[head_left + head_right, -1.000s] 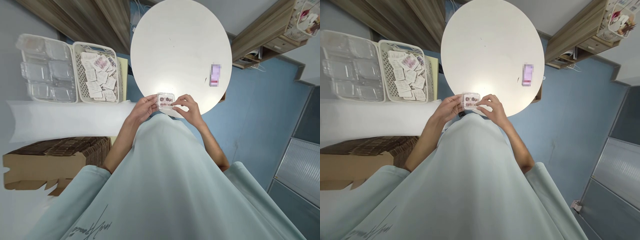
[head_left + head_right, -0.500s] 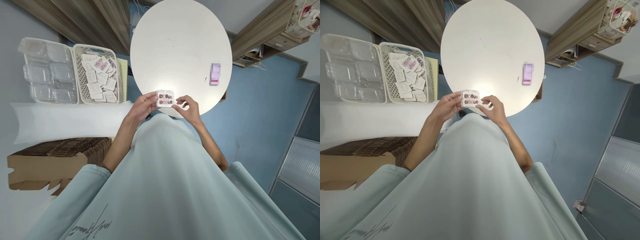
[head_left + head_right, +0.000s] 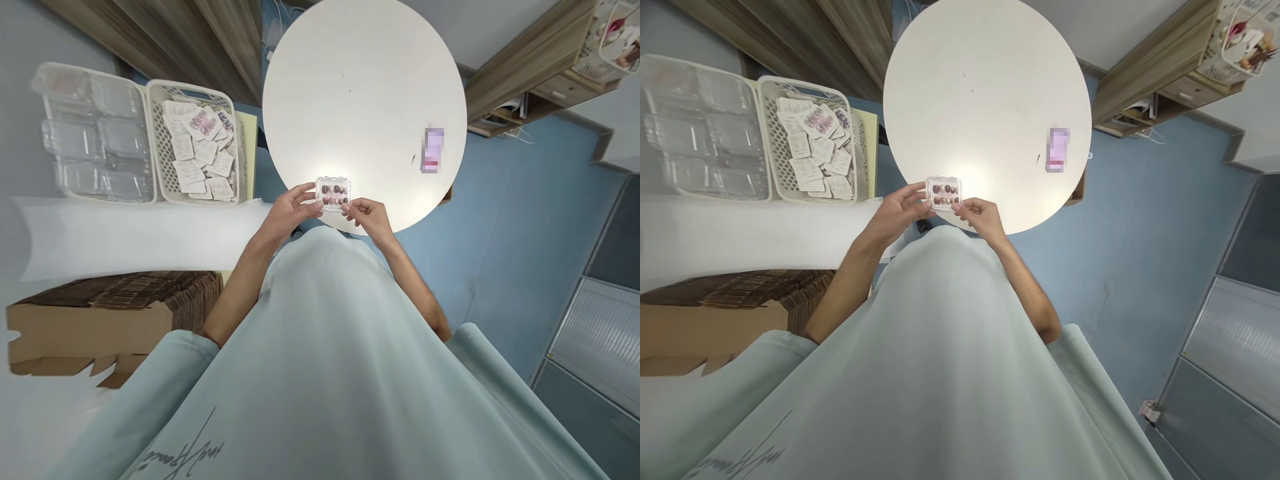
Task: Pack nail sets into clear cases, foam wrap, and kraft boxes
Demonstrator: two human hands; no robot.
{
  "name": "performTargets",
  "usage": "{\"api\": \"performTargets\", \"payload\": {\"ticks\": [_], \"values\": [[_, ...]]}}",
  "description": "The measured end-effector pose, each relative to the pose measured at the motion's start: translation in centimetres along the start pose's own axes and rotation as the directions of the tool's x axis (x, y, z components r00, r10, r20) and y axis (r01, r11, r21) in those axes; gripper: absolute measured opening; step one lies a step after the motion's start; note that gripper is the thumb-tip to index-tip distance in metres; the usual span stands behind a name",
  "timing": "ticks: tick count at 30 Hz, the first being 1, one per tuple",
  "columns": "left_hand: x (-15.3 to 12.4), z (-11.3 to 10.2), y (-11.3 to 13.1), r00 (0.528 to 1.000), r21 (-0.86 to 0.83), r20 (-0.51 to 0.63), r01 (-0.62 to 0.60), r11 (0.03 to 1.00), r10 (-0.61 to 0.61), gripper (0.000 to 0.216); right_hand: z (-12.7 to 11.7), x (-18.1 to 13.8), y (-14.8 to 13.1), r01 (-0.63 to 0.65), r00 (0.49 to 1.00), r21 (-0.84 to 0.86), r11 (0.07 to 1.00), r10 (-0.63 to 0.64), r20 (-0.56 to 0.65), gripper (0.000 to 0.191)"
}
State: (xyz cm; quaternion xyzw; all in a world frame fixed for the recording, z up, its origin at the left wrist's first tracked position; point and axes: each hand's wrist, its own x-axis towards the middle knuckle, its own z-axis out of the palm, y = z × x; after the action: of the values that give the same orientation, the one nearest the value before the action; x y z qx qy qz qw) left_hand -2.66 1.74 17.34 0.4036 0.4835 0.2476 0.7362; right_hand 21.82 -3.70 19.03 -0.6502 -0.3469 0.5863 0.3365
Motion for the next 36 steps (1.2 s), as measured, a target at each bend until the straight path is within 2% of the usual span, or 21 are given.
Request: {"api": "performTargets", "payload": {"ticks": [8, 16, 20, 24, 28, 31, 36], "values": [[0.4, -0.7, -2.0, 0.989, 0.106, -0.099, -0.099, 0.989, 0.109, 0.08, 0.4, 0.8, 0.9, -0.04, 0.999, 0.011, 0.999, 0.04, 0.008, 0.066], [0.7, -1.4, -2.5, 0.984, 0.096, -0.162, -0.058, 0.994, 0.073, 0.082, 1.5, 2.1, 1.8, -0.07, 0.996, -0.028, 0.997, 0.072, 0.044, 0.07], [2.0, -2.2, -4.5, 0.977, 0.123, -0.21, 0.006, 0.992, 0.02, 0.077, 2.2, 4.0, 3.4, -0.098, 0.992, -0.113, 0.989, 0.105, 0.066, 0.06], [4.5, -3.1, -7.5, 0.956, 0.16, -0.285, 0.114, 0.981, -0.064, 0.061, 3.3, 6.9, 5.9, -0.153, 0.981, -0.209, 0.966, 0.175, 0.088, 0.039], [6.8, -3.5, -9.9, 0.93, 0.207, -0.341, 0.22, 0.953, -0.141, 0.058, 5.0, 9.8, 8.2, -0.254, 0.964, -0.285, 0.924, 0.267, 0.007, 0.019], [8.2, -3.5, -10.8, 0.913, 0.281, -0.374, 0.276, 0.919, -0.16, 0.056, 6.2, 11.3, 9.2, -0.309, 0.948, -0.373, 0.875, 0.316, -0.043, 0.018], [9.8, -3.6, -11.6, 0.902, 0.389, -0.374, 0.364, 0.846, -0.216, 0.058, 7.1, 12.8, 10.3, -0.325, 0.936, -0.526, 0.786, 0.347, -0.06, 0.024]]}}
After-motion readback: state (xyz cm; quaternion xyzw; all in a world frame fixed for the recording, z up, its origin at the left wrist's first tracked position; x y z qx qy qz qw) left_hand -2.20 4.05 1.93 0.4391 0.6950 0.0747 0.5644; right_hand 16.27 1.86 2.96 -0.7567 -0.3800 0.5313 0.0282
